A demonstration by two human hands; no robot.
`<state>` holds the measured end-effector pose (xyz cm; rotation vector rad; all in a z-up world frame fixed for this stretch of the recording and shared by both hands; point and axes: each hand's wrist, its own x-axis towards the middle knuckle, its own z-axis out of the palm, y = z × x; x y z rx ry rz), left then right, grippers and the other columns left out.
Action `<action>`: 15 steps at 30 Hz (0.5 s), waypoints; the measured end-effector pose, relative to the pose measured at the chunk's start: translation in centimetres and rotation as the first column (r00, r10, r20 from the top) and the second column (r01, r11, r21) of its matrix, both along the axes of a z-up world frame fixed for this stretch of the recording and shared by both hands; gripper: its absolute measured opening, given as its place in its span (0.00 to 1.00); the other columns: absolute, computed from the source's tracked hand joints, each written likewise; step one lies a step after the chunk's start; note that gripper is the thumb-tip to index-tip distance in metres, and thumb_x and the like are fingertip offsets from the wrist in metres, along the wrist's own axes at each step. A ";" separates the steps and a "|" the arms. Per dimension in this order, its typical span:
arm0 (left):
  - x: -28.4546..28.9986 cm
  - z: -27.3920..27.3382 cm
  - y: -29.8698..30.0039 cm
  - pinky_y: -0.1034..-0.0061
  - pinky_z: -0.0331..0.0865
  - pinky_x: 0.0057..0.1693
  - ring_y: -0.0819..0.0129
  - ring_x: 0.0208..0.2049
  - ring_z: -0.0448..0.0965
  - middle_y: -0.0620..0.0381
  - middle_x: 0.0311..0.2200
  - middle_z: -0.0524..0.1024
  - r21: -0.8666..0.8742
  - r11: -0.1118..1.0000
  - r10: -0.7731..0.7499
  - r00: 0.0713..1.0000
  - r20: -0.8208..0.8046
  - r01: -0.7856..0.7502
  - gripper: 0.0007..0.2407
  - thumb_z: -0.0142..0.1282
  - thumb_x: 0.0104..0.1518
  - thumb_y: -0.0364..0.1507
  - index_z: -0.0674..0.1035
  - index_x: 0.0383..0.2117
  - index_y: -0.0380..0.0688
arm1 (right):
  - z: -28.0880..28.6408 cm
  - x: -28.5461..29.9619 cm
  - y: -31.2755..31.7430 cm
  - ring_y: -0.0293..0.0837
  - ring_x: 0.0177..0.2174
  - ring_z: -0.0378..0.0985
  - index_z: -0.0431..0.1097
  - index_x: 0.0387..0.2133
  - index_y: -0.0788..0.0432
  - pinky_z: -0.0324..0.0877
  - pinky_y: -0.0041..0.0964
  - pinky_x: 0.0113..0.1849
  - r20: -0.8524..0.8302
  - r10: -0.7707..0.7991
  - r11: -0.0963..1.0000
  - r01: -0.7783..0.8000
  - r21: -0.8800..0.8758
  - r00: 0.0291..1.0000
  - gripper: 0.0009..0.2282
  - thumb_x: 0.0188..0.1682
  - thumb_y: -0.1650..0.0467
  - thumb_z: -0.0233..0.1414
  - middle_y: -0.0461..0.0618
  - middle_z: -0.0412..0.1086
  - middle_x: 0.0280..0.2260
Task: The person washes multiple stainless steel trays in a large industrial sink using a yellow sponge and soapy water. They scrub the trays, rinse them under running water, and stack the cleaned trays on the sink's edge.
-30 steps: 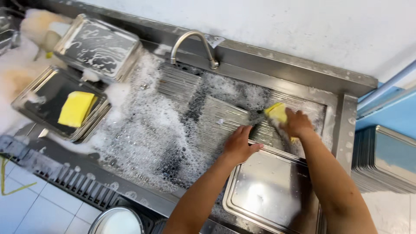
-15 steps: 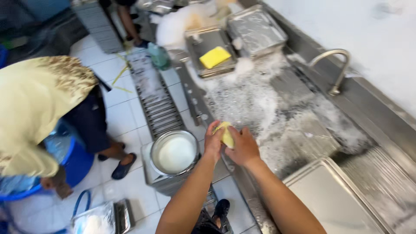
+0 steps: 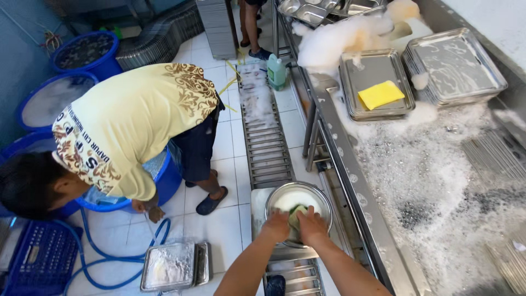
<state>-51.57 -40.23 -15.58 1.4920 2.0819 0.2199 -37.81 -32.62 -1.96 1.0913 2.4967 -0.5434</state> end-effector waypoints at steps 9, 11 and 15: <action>0.3 2.3 2.4 0.57 0.72 0.57 0.45 0.58 0.73 0.36 0.56 0.72 -0.244 0.965 -0.087 0.995 0.043 0.095 0.24 0.56 0.54 0.26 0.67 0.59 0.38 | -6.5 -2.9 1.2 0.60 0.55 0.68 0.55 0.57 0.46 0.64 0.58 0.54 0.164 -0.118 0.993 0.116 0.025 0.979 0.22 0.51 0.67 0.54 0.57 0.60 0.57; -0.4 1.8 3.1 0.57 0.72 0.58 0.43 0.55 0.77 0.33 0.55 0.73 -0.242 0.967 -0.055 0.993 0.102 0.079 0.23 0.54 0.56 0.26 0.67 0.60 0.36 | -6.3 -3.1 1.1 0.60 0.55 0.69 0.54 0.58 0.47 0.65 0.57 0.53 0.182 -0.131 0.991 0.133 0.001 0.975 0.23 0.49 0.66 0.55 0.57 0.61 0.56; -2.1 1.5 5.6 0.60 0.71 0.59 0.43 0.55 0.76 0.31 0.53 0.73 -0.214 0.957 0.258 0.912 0.319 -0.196 0.30 0.62 0.56 0.32 0.61 0.63 0.33 | -5.0 -3.1 2.3 0.60 0.52 0.72 0.53 0.58 0.53 0.70 0.52 0.51 0.139 -0.200 0.975 0.211 -0.070 0.970 0.29 0.45 0.65 0.59 0.61 0.63 0.54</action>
